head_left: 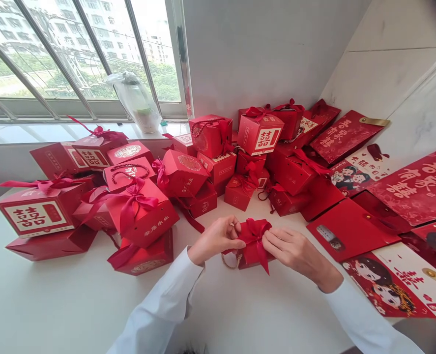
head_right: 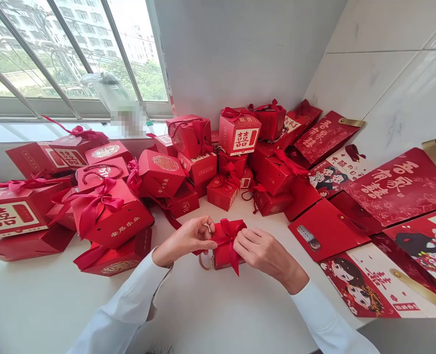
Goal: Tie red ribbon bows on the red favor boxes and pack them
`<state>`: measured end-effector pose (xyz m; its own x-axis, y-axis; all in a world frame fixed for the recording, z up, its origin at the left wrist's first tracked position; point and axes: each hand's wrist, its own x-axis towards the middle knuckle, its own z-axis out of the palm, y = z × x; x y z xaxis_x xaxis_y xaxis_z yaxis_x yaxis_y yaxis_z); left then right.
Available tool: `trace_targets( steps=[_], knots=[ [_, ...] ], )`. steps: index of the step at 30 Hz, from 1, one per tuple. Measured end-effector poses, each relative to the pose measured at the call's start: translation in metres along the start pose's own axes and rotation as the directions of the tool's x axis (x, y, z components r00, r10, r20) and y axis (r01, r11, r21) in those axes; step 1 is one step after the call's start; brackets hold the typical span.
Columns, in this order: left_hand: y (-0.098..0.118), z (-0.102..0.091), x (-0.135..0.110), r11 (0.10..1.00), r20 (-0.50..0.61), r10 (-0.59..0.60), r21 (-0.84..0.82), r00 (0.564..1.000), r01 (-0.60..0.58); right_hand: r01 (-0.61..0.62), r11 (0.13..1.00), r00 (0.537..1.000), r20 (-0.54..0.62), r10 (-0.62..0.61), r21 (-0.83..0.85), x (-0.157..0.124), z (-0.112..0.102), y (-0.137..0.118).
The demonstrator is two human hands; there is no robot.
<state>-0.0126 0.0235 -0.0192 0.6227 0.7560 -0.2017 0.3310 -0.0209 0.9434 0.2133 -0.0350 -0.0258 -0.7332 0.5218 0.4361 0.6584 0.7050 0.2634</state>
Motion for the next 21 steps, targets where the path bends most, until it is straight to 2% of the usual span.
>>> trace_targets(
  steps=[3,6,7,9,11,12,15,18,21],
  knots=[
    [0.002,0.001,-0.001,1.000,0.006,-0.006,0.004,1.000,0.006,-0.084,0.984,0.996,0.027,0.081,0.159,-0.001,-0.007,0.002],
    [0.004,0.002,-0.003,1.000,0.023,0.003,0.011,1.000,-0.003,-0.233,0.877,0.968,0.011,0.252,0.420,-0.005,-0.014,0.006],
    [0.005,0.002,-0.003,1.000,0.025,0.006,0.016,1.000,-0.006,-0.295,0.826,0.942,-0.001,0.337,0.481,-0.006,-0.015,0.008],
    [0.006,0.003,-0.003,1.000,0.028,0.009,0.027,1.000,-0.010,-0.431,0.729,0.861,0.000,0.509,0.532,-0.007,-0.016,0.014],
    [0.006,0.003,-0.004,0.999,0.032,0.013,0.036,0.999,-0.014,-0.536,0.660,0.799,0.065,0.598,0.526,-0.004,-0.013,0.021],
    [0.006,0.003,-0.004,0.999,0.030,0.016,0.039,0.999,-0.017,-0.556,0.649,0.797,0.111,0.594,0.520,-0.002,-0.011,0.024],
    [0.005,0.003,-0.004,0.999,0.024,0.016,0.046,1.000,-0.017,-0.532,0.669,0.838,0.209,0.504,0.519,0.005,-0.005,0.028],
    [0.004,0.002,-0.003,0.999,0.026,0.012,0.044,1.000,-0.013,-0.515,0.699,0.852,0.203,0.483,0.496,0.009,0.001,0.020],
    [0.004,0.002,-0.003,0.999,0.026,0.013,0.041,1.000,-0.014,-0.556,0.688,0.814,0.138,0.564,0.467,0.007,0.007,0.006]
  ],
)
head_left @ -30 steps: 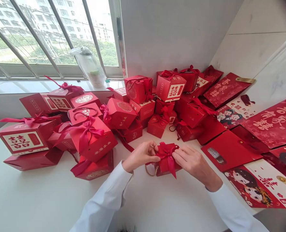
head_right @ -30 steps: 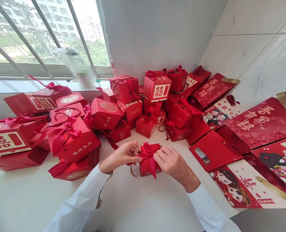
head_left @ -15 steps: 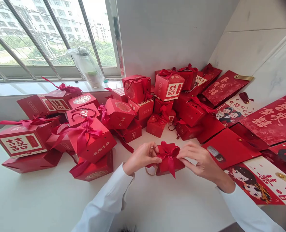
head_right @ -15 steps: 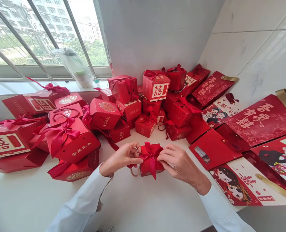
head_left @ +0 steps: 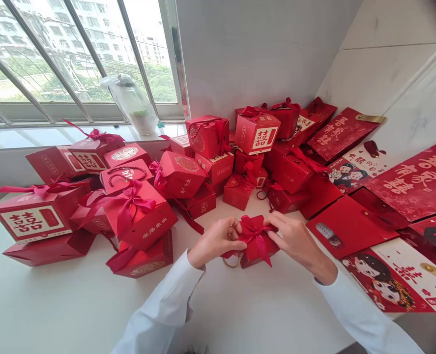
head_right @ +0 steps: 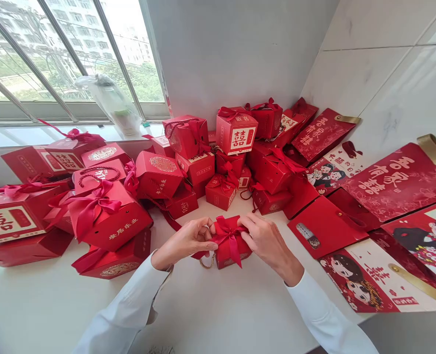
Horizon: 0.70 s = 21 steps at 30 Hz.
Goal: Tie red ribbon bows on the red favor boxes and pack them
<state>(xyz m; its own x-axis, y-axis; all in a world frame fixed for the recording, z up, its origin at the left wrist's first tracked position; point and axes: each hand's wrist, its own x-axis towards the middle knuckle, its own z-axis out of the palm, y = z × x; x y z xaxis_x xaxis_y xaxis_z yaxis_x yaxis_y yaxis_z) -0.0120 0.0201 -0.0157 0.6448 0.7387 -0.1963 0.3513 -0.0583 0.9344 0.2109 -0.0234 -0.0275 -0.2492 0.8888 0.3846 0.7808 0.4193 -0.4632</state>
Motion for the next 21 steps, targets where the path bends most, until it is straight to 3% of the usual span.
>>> trace_targets(
  steps=[5,8,14,21],
  knots=[
    [-0.001,0.004,0.001,1.000,-0.004,0.007,0.020,1.000,-0.007,-0.163,0.982,0.955,-0.236,0.181,0.092,-0.012,0.021,-0.001],
    [-0.001,0.007,0.001,0.999,-0.022,0.004,0.033,1.000,-0.004,-0.259,0.946,0.906,-0.292,0.308,0.194,-0.011,0.029,0.001],
    [0.001,0.010,0.000,0.998,-0.058,0.018,0.067,0.998,-0.014,-0.362,0.861,0.857,-0.237,0.458,0.357,-0.007,0.034,0.005],
    [0.002,0.004,-0.001,0.996,-0.057,-0.002,0.086,0.998,0.007,-0.409,0.817,0.839,-0.185,0.512,0.406,-0.009,0.034,0.001]
  ],
)
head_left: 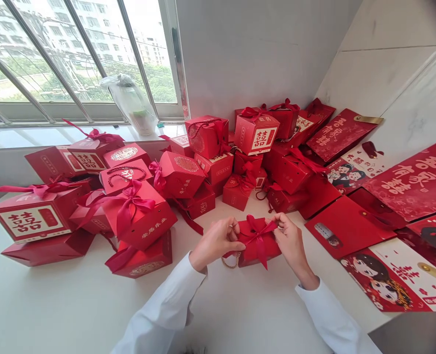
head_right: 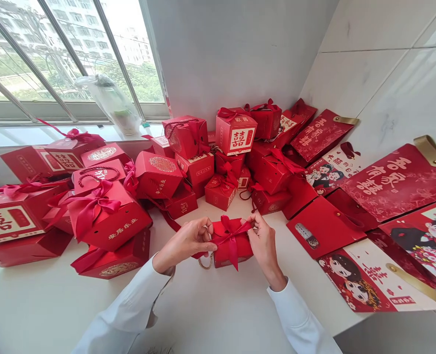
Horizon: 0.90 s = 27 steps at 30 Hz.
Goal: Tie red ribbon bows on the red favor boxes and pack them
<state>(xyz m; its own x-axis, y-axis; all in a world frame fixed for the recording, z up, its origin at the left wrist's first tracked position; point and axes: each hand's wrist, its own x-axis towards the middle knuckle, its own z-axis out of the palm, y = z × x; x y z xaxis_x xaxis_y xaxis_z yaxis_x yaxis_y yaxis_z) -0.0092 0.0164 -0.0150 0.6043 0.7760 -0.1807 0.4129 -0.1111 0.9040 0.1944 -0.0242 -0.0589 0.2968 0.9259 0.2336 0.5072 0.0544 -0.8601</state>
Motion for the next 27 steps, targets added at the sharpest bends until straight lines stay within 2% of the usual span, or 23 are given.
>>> trace_targets(
  steps=[3,5,7,9,11,13,15,19,22,27],
  knots=[
    [0.004,-0.004,-0.004,0.995,-0.047,0.015,0.100,0.999,-0.010,0.010,0.999,1.000,0.016,-0.010,-0.034,-0.002,-0.002,-0.005],
    [0.008,-0.004,-0.007,0.980,-0.165,0.074,0.193,0.983,-0.042,0.025,0.998,1.000,0.013,-0.024,-0.064,-0.004,-0.004,-0.009],
    [0.010,0.000,-0.007,0.960,-0.319,0.164,0.268,0.933,-0.077,0.044,0.995,0.999,-0.002,-0.044,-0.091,-0.005,-0.004,-0.013],
    [0.011,0.009,-0.004,0.936,-0.424,0.266,0.329,0.866,-0.127,0.060,0.992,0.998,-0.012,-0.062,-0.109,-0.005,-0.004,-0.016],
    [0.009,0.020,0.003,0.889,-0.426,0.394,0.402,0.815,-0.220,0.072,0.991,0.997,-0.014,-0.074,-0.114,-0.005,-0.002,-0.018],
    [0.004,0.030,0.009,0.829,-0.360,0.496,0.466,0.791,-0.308,0.079,0.991,0.997,-0.017,-0.081,-0.112,-0.006,0.000,-0.019],
    [-0.001,0.038,0.014,0.805,-0.320,0.521,0.491,0.791,-0.332,0.078,0.991,0.996,-0.027,-0.082,-0.109,-0.006,0.001,-0.019],
    [-0.005,0.044,0.016,0.839,-0.351,0.467,0.467,0.812,-0.280,0.065,0.992,0.996,-0.052,-0.071,-0.109,-0.007,0.002,-0.017],
    [-0.003,0.041,0.014,0.859,-0.353,0.430,0.443,0.831,-0.256,0.059,0.992,0.996,-0.058,-0.065,-0.108,-0.008,0.003,-0.015],
    [0.003,0.031,0.011,0.911,-0.327,0.301,0.375,0.896,-0.169,0.056,0.994,0.998,-0.037,-0.060,-0.094,-0.011,0.007,-0.012]
  ],
)
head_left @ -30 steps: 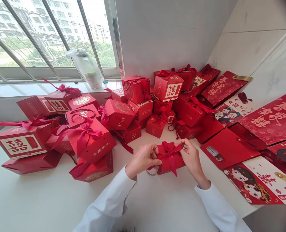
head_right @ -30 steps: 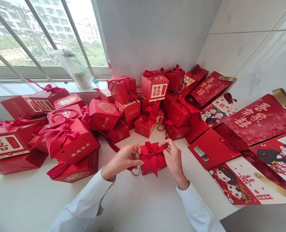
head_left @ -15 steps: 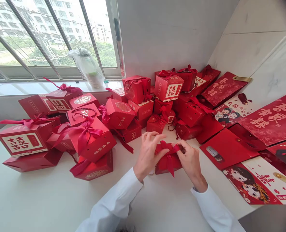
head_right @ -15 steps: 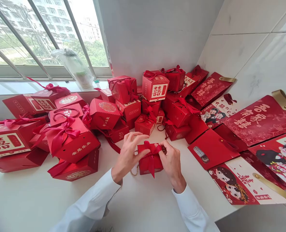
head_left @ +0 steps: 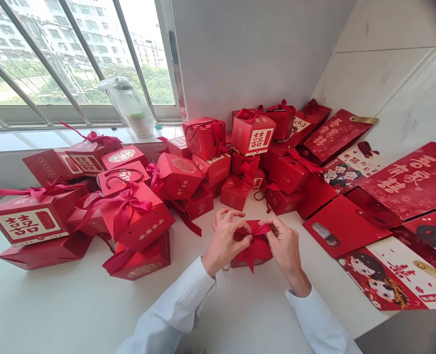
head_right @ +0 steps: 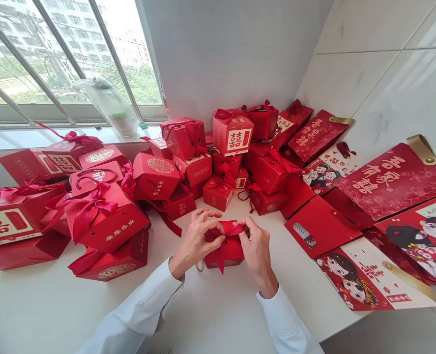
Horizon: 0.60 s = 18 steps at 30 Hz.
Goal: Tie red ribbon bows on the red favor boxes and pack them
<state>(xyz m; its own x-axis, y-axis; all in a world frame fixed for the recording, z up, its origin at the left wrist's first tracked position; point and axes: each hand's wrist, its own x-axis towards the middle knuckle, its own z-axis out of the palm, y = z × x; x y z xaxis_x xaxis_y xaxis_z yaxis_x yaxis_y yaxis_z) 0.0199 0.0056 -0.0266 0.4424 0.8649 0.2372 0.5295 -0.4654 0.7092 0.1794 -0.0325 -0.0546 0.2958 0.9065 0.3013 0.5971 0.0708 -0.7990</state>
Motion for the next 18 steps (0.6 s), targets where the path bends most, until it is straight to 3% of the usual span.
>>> trace_targets(
  steps=[5,11,18],
  knots=[
    [-0.0010,-0.0047,0.0013,0.995,0.105,-0.049,-0.083,0.993,0.058,0.009,1.000,1.000,0.010,-0.009,0.002,-0.0006,0.0011,-0.0016],
    [0.0020,-0.0011,-0.0002,0.988,0.095,-0.129,-0.070,0.987,0.136,0.005,1.000,1.000,0.017,-0.006,0.023,0.0006,0.0008,-0.0022],
    [-0.0054,-0.0082,0.0017,0.977,0.174,-0.143,-0.134,0.974,0.167,-0.026,0.997,0.999,0.032,0.023,0.073,-0.0015,0.0066,0.0005]
  ],
)
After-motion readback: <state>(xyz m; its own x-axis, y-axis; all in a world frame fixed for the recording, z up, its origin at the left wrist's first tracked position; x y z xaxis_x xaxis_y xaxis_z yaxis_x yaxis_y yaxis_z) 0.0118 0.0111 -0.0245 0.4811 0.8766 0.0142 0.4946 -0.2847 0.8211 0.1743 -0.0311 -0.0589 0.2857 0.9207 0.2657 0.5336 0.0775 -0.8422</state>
